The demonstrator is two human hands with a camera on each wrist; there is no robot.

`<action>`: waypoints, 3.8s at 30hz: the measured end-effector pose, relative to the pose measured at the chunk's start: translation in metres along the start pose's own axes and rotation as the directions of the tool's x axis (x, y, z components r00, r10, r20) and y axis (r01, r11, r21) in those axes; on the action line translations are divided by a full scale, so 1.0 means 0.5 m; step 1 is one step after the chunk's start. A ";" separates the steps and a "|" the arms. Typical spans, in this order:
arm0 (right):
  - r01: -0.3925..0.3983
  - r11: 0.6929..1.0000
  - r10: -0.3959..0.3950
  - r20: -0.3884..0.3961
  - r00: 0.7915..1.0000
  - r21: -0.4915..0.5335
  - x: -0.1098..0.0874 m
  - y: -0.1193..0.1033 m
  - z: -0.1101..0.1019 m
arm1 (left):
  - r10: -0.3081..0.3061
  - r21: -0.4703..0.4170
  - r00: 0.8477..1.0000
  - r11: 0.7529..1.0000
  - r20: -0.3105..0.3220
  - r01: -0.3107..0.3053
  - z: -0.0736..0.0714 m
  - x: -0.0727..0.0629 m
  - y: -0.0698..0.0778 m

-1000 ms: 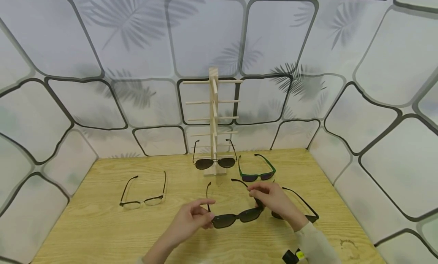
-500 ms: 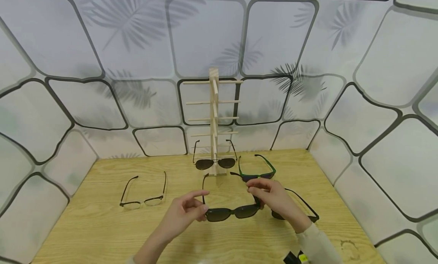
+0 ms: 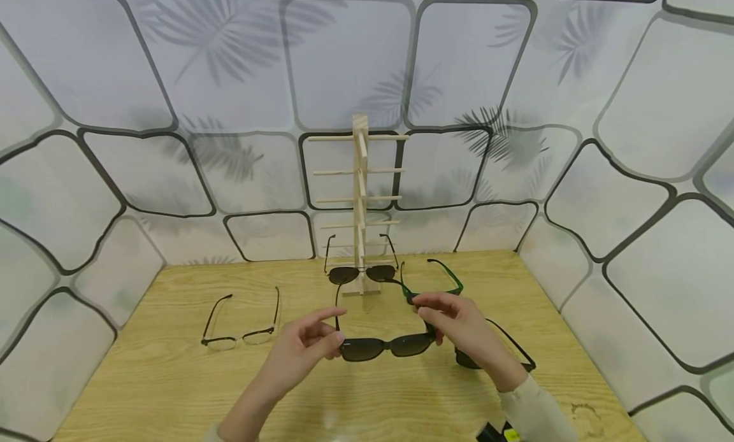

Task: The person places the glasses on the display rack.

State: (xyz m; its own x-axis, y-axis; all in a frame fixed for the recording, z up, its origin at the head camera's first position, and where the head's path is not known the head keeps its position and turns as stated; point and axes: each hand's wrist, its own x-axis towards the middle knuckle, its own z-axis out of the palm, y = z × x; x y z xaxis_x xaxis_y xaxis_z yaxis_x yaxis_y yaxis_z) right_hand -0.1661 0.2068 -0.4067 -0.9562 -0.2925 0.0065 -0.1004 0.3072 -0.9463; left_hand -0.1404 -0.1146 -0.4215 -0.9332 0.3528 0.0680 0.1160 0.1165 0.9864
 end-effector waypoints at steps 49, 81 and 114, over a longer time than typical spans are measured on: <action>0.235 0.965 -0.226 -0.085 0.971 0.119 0.126 -0.020 0.003 | 0.046 -0.026 0.953 0.998 -0.300 -0.057 -0.065 0.143 0.066; 0.158 0.956 -0.123 -0.150 0.981 0.247 0.209 -0.013 0.017 | 0.018 -0.119 0.901 0.990 -0.433 -0.077 -0.069 0.215 0.059; 0.121 0.960 -0.067 -0.213 0.975 0.253 0.239 -0.006 0.029 | -0.020 -0.085 0.894 0.996 -0.448 -0.020 -0.071 0.240 0.046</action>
State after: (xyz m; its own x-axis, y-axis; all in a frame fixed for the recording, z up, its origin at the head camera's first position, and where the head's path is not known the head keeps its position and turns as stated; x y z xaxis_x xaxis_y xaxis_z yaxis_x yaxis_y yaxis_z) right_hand -0.2762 0.1580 -0.4079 -0.9840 -0.1125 0.1382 -0.1425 0.0303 -0.9893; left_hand -0.2619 -0.1025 -0.3855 -0.9888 -0.1026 0.1081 0.1055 0.0301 0.9940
